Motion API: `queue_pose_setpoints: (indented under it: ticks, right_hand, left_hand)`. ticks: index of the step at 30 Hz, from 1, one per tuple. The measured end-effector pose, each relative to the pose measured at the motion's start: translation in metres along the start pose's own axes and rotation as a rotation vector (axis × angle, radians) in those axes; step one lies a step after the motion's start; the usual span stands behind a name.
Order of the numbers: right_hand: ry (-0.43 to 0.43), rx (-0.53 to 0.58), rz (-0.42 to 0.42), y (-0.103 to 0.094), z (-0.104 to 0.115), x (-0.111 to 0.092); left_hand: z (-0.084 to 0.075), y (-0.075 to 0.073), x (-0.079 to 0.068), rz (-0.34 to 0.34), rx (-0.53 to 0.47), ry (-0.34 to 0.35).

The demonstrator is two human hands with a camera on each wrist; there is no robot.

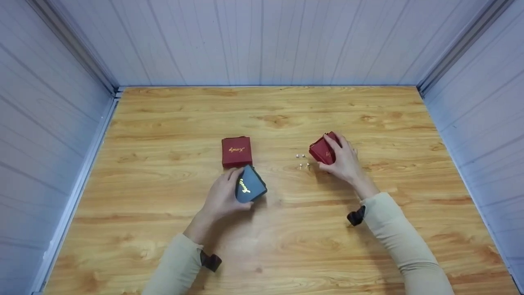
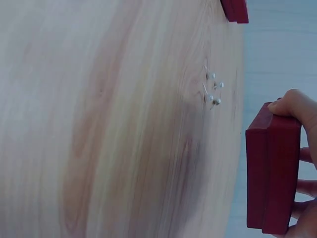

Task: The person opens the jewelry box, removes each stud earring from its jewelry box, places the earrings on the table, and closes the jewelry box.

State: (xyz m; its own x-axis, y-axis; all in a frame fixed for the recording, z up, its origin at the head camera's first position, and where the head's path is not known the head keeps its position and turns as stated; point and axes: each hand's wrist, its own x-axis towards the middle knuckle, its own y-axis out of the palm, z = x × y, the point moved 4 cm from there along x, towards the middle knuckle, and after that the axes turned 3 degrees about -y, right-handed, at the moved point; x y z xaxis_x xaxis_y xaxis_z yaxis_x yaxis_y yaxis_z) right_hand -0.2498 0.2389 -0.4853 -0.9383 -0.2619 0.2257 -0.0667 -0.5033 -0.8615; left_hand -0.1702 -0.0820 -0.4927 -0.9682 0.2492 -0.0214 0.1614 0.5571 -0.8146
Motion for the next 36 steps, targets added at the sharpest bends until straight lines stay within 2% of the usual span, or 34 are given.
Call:
queue_pose_setpoints:
  ticks: [5,17,36]
  right_hand:
    - [-0.075,0.004,-0.007,0.000,0.013,-0.010]
    - [-0.238,0.021,0.013,0.001,0.042,-0.035]
    - [-0.436,0.054,0.094,0.012,0.076,-0.062]
  left_hand:
    - [0.009,-0.004,-0.004,-0.009,0.004,-0.027]
    - [0.025,-0.018,-0.013,-0.077,-0.035,-0.015]
    - [0.063,-0.038,-0.014,-0.102,-0.020,-0.125]
